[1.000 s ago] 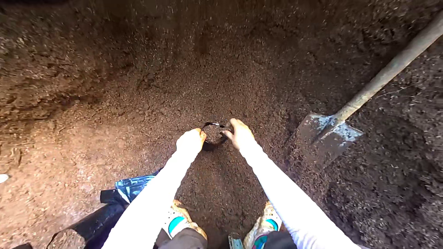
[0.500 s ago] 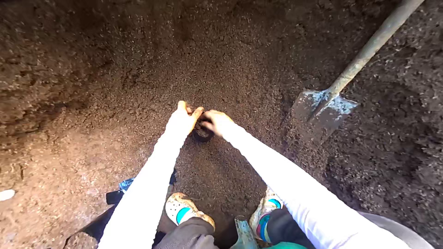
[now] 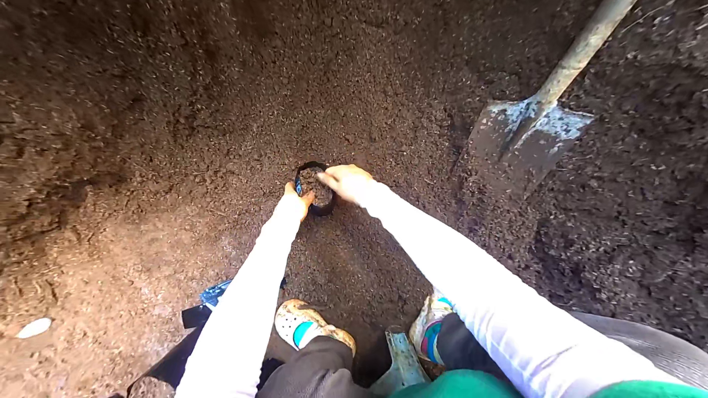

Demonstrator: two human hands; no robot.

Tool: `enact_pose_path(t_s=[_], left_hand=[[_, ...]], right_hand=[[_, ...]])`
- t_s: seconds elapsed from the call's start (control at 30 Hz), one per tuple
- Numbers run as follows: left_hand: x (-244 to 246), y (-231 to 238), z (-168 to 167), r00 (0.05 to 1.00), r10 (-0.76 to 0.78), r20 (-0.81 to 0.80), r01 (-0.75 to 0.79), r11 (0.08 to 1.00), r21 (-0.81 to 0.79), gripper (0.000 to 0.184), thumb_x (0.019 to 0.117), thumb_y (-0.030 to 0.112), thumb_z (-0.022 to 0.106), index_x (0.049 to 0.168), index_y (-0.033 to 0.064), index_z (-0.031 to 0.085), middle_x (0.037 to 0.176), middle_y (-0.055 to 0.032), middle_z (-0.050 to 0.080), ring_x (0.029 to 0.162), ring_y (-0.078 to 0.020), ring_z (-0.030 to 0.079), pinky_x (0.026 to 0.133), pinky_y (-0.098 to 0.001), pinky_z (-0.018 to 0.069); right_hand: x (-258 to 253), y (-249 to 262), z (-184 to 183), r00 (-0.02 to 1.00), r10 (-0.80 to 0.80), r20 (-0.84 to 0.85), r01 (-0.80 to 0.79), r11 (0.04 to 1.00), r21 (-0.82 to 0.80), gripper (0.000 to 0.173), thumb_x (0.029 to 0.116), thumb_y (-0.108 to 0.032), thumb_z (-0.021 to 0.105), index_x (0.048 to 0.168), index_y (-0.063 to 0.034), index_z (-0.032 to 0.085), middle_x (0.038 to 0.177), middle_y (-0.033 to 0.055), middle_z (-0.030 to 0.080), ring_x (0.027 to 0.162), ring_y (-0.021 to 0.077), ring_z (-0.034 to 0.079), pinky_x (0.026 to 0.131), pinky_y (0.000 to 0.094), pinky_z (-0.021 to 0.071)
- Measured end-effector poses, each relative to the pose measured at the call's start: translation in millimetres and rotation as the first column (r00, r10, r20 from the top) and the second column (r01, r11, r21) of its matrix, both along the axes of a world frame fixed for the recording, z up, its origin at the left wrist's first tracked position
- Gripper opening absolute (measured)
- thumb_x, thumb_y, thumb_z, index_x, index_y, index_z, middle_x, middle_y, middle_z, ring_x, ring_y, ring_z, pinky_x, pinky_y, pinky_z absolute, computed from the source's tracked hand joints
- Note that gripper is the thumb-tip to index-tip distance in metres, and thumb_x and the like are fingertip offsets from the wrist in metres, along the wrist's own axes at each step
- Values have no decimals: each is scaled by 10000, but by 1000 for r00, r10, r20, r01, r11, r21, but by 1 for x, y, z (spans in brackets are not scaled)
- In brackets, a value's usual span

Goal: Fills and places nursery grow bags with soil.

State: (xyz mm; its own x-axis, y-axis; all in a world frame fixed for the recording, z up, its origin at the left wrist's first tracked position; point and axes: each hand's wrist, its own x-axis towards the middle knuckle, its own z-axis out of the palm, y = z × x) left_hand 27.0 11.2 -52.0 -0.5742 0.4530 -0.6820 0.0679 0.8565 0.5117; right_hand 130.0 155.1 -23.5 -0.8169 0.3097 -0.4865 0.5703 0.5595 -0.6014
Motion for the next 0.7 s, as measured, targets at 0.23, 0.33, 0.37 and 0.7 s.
enact_pose_path(t_s=[0.23, 0.33, 0.37, 0.7], left_hand=[[-4, -76, -63, 976, 139, -168, -141, 990, -2, 596, 1127, 425, 322, 1573, 35, 378, 1603, -313, 334, 1496, -504, 298, 1192, -675, 232], [37, -65, -89, 967, 154, -201, -184, 973, -141, 684, 1058, 534, 478, 1590, 116, 377, 1638, -290, 270, 1468, -541, 307, 1140, -678, 322], [48, -61, -94, 969, 194, -155, -216, 966, -144, 698, 1052, 546, 487, 1602, 137, 351, 1639, -298, 257, 1463, -533, 325, 1141, -657, 341], [126, -66, -83, 721, 581, 378, -679, 702, 216, 680, 1057, 359, 572, 1584, 8, 324, 1608, -237, 374, 1495, -321, 375, 1223, -494, 320]], right_hand=[[98, 25, -138, 742, -604, 291, 642, 766, -45, 595, 1110, -483, 332, 1500, -62, 491, 1518, 284, 464, 1416, 443, 448, 1145, 635, 361], [91, -25, -144, 623, -734, 270, 753, 656, 47, 488, 1101, -400, 429, 1444, -84, 575, 1554, 286, 400, 1432, 441, 412, 1172, 568, 351], [86, -40, -144, 602, -756, 256, 774, 631, 44, 473, 1106, -379, 419, 1448, -89, 571, 1562, 284, 387, 1440, 445, 396, 1182, 563, 332], [70, -133, -114, 465, -828, 313, 744, 174, -645, 553, 1093, -402, 457, 1545, -86, 423, 1604, 147, 404, 1478, 262, 387, 1203, 512, 328]])
